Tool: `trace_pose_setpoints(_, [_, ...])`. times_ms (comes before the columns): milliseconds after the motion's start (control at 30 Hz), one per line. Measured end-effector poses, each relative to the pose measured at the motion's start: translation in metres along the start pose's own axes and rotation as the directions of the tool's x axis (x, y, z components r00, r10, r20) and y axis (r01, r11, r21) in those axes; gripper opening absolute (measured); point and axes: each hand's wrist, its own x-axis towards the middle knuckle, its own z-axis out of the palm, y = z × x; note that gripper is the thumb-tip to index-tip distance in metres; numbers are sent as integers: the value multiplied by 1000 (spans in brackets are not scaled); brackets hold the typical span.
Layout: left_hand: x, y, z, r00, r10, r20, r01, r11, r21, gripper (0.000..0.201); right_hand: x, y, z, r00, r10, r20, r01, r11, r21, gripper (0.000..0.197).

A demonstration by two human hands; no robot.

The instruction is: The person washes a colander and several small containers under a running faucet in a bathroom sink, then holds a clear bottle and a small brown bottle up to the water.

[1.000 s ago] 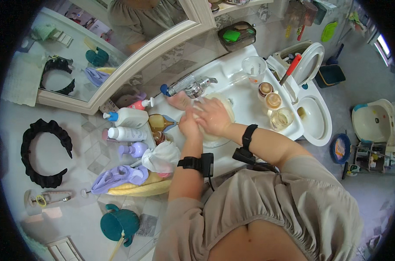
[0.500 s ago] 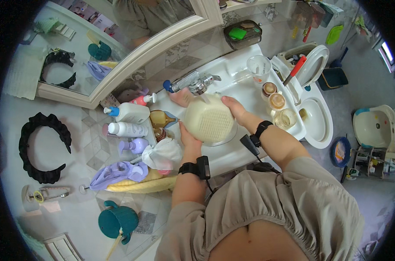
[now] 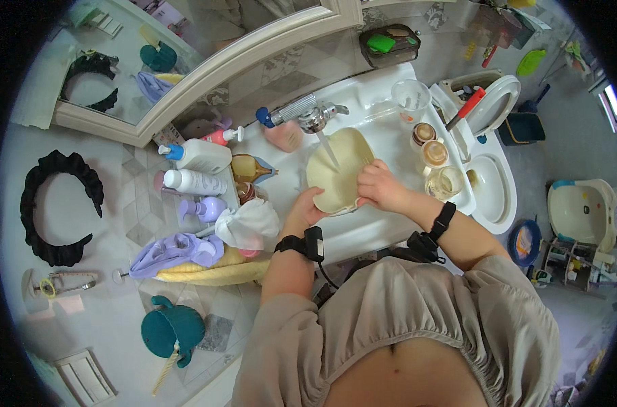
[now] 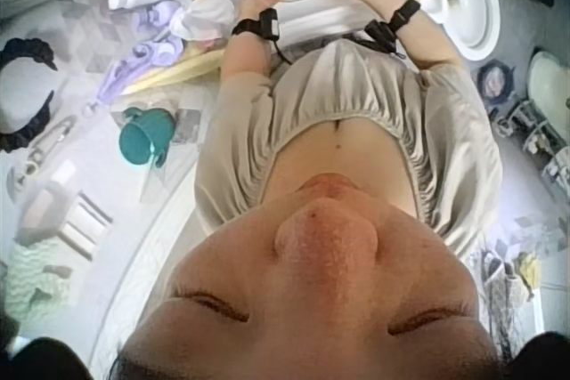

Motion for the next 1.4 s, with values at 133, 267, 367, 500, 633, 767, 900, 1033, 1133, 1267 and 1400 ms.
trace_pose_setpoints(133, [-9, -6, 26, 979, 184, 93, -192, 977, 89, 57, -23, 33, 17, 983, 138, 125, -99, 956, -276, 15])
trace_pose_setpoints(267, [-14, -15, 65, 877, 472, -85, -425, 848, 317, 70, -10, 23, 55, 826, 396, 402, -217, 881, -421, 39])
trace_pose_setpoints(367, [-4, -20, 62, 694, 714, -93, -595, 642, 484, 77, 14, 5, 87, 749, 343, 567, -472, 877, 92, 65])
trace_pose_setpoints(500, [-19, 3, 56, 632, 775, 23, -663, 525, 533, 76, 1, 26, 74, 831, 131, 540, -142, 990, -21, 81])
trace_pose_setpoints(633, [-48, 23, 71, 858, 502, -103, -338, 705, 623, 78, 8, 59, 48, 806, 301, 511, 20, 848, -530, 66])
trace_pose_setpoints(767, [-41, 13, 41, 738, 636, -226, -330, 633, 700, 78, 29, 38, 35, 854, 449, 263, -184, 733, -655, 67])
trace_pose_setpoints(900, [-52, 6, 59, 434, 888, -155, -44, 192, 980, 76, -14, 61, 91, 541, 793, 280, -673, 608, -421, 70])
trace_pose_setpoints(1033, [-64, 8, 55, 188, 981, 53, -9, -52, 999, 70, -14, 56, 119, 250, 718, 650, -935, 354, -32, 59])
trace_pose_setpoints(1133, [-65, 6, 62, 114, 982, 153, -44, -149, 988, 67, -27, 75, 142, 175, 797, 578, -973, 49, 227, 37])
trace_pose_setpoints(1267, [-73, 5, 51, 23, 969, 248, -55, -246, 968, 64, -24, 73, 148, 299, 824, 480, -941, 173, 290, 25])
trace_pose_setpoints(1400, [-82, 11, 55, -45, 957, 286, -16, -287, 958, 63, -22, 72, 124, -21, 639, 769, -877, -382, 293, 19])
